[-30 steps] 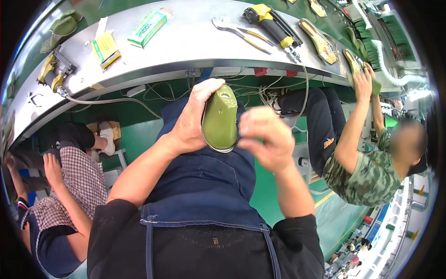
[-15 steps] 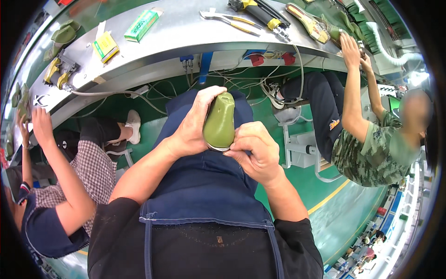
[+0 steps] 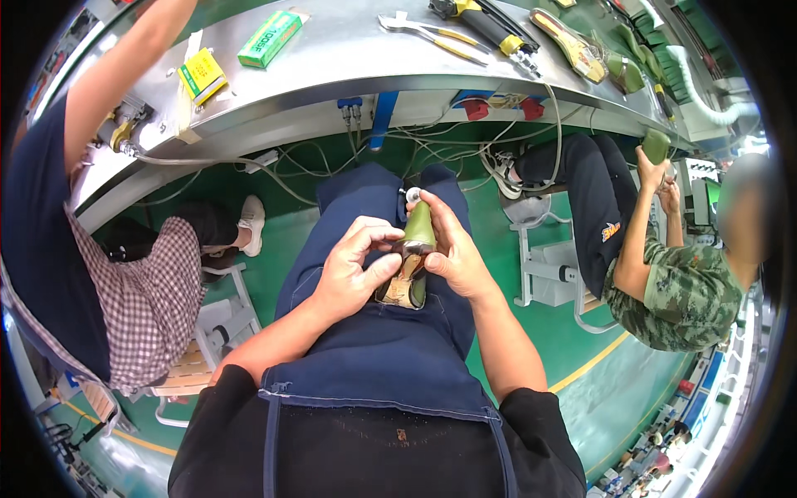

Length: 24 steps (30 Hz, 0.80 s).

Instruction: The person assembles green slipper sandals on a factory assembly line. They pick up a slipper sole and a strap, align them, and use a pneumatic nail gun to fasten the strap to the sole. The person repeats this process for multiple units, placing the finished slippers onto the moving conveyor belt.

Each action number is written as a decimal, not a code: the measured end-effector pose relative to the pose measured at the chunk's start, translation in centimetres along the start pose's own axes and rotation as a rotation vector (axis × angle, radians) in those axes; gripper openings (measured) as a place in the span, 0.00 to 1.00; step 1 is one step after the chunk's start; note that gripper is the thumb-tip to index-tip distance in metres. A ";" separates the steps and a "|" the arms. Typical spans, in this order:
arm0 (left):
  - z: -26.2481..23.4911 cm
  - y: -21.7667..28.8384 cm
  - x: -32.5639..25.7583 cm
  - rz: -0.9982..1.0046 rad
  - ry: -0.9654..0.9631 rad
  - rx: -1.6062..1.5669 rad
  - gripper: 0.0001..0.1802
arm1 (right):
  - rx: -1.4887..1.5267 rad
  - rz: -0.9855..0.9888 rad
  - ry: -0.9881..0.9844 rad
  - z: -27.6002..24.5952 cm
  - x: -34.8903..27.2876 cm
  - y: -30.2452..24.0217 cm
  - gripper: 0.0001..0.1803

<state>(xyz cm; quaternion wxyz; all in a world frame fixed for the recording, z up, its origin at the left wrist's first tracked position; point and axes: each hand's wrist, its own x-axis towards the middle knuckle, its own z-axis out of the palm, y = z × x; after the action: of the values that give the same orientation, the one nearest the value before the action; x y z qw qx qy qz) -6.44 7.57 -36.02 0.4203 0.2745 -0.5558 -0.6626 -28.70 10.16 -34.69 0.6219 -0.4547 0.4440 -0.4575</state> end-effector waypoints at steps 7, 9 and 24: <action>0.0 3.0 0.9 0.186 0.061 0.452 0.11 | 0.014 -0.007 -0.040 0.2 -0.1 0.0 0.63; 0.4 3.4 0.5 0.122 0.073 0.403 0.10 | 0.036 0.009 -0.042 0.4 -0.4 -0.2 0.63; 1.1 2.0 0.2 0.210 -0.077 0.472 0.12 | 0.003 0.016 -0.055 0.1 -2.2 0.1 0.65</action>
<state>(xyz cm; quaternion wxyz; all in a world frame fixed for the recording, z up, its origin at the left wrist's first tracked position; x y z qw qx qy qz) -6.96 7.87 -33.86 0.3897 0.2805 -0.7360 -0.4772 -28.99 12.30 -34.50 0.6383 -0.4626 0.4296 -0.4404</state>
